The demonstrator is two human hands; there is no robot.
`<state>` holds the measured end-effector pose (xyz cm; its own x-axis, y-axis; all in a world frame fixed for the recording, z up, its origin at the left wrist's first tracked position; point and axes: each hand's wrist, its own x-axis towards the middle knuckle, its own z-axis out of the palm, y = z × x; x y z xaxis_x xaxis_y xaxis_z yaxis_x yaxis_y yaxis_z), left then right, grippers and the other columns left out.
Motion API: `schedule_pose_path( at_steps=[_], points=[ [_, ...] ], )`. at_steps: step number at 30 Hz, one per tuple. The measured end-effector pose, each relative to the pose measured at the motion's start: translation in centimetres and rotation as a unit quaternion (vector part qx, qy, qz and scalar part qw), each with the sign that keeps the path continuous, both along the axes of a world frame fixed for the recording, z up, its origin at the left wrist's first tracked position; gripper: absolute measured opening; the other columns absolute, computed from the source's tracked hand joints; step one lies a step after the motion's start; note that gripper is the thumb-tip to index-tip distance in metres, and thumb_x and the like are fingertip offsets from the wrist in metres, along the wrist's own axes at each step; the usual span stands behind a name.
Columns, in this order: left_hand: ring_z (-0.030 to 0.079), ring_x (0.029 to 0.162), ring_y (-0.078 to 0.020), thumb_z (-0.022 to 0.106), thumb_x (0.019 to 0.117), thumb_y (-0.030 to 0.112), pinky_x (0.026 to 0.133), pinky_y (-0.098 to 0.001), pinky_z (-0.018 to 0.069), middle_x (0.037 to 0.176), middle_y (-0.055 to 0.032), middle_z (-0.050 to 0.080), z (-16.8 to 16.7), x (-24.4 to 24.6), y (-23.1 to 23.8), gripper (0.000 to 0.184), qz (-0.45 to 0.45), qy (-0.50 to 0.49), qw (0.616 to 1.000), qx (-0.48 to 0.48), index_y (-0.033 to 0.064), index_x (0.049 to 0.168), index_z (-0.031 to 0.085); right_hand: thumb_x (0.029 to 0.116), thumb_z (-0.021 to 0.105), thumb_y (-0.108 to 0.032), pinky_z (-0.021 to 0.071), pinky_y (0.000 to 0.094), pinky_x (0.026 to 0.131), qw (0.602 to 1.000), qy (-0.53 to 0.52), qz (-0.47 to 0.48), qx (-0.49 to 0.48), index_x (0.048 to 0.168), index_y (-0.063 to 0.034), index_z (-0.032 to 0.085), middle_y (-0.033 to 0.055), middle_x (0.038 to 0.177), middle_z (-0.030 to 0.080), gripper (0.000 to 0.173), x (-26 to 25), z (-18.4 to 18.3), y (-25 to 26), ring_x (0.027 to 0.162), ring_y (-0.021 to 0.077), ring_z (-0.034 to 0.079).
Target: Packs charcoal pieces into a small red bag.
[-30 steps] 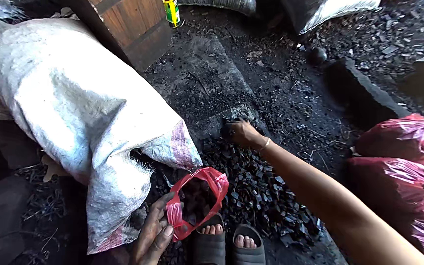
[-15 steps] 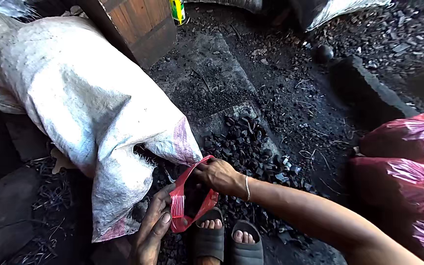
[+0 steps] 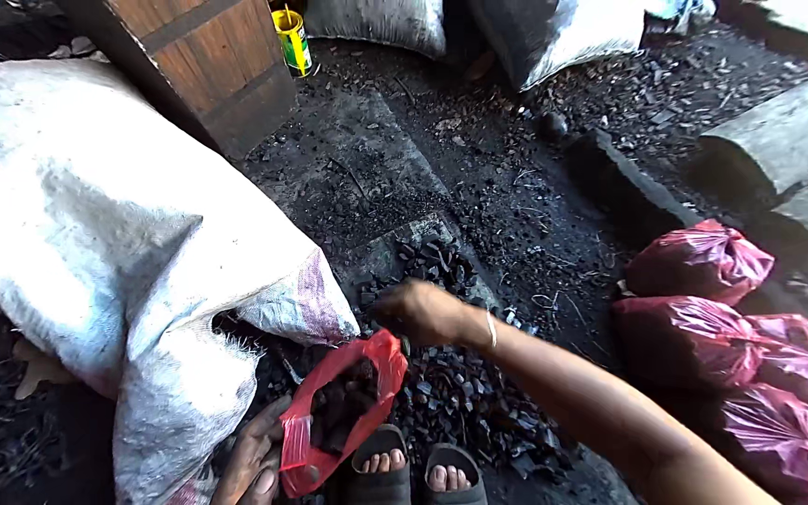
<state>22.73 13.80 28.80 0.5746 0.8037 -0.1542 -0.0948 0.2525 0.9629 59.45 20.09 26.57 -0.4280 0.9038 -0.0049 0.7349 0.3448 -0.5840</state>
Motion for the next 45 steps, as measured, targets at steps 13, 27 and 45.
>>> schedule_pose_path(
  at_steps=[13,27,45],
  points=[
    [0.062,0.117,-0.0314,0.055,0.1013,0.045,0.096,-0.0454,0.0566,0.137,-0.0189,0.056,-0.1,0.4,-1.1,0.07,0.002,-0.001,1.0,0.02,0.0031,0.153,0.035,0.0921,0.072,-0.017,0.0534,0.0666,0.09,0.944,-0.14,-0.294,-0.057,0.102,-0.0139,0.078,0.0142,0.109,0.074,0.012,11.4,-8.1,3.8,0.106,0.0391,0.068],
    [0.062,0.117,-0.0301,0.055,0.1005,0.048,0.096,-0.0462,0.0559,0.137,-0.0181,0.057,0.0,1.2,-1.0,0.073,-0.002,-0.002,1.0,0.022,0.0053,0.155,0.033,0.0908,0.073,-0.017,0.0559,0.0597,0.088,0.968,-0.066,0.238,-0.038,0.105,-0.0136,0.073,0.0119,0.112,0.07,0.014,-6.0,-1.3,-3.0,0.107,0.0349,0.067],
    [0.063,0.116,-0.0303,0.056,0.1006,0.046,0.095,-0.0461,0.0561,0.135,-0.0179,0.058,-0.1,0.3,-0.8,0.072,-0.007,-0.015,1.0,0.016,0.0046,0.155,0.033,0.0894,0.078,-0.036,0.0576,0.061,0.082,0.962,-0.059,-0.249,-0.096,0.113,-0.0174,0.073,0.0078,0.095,0.075,0.03,11.3,-7.2,2.2,0.088,0.0284,0.072]
  ],
)
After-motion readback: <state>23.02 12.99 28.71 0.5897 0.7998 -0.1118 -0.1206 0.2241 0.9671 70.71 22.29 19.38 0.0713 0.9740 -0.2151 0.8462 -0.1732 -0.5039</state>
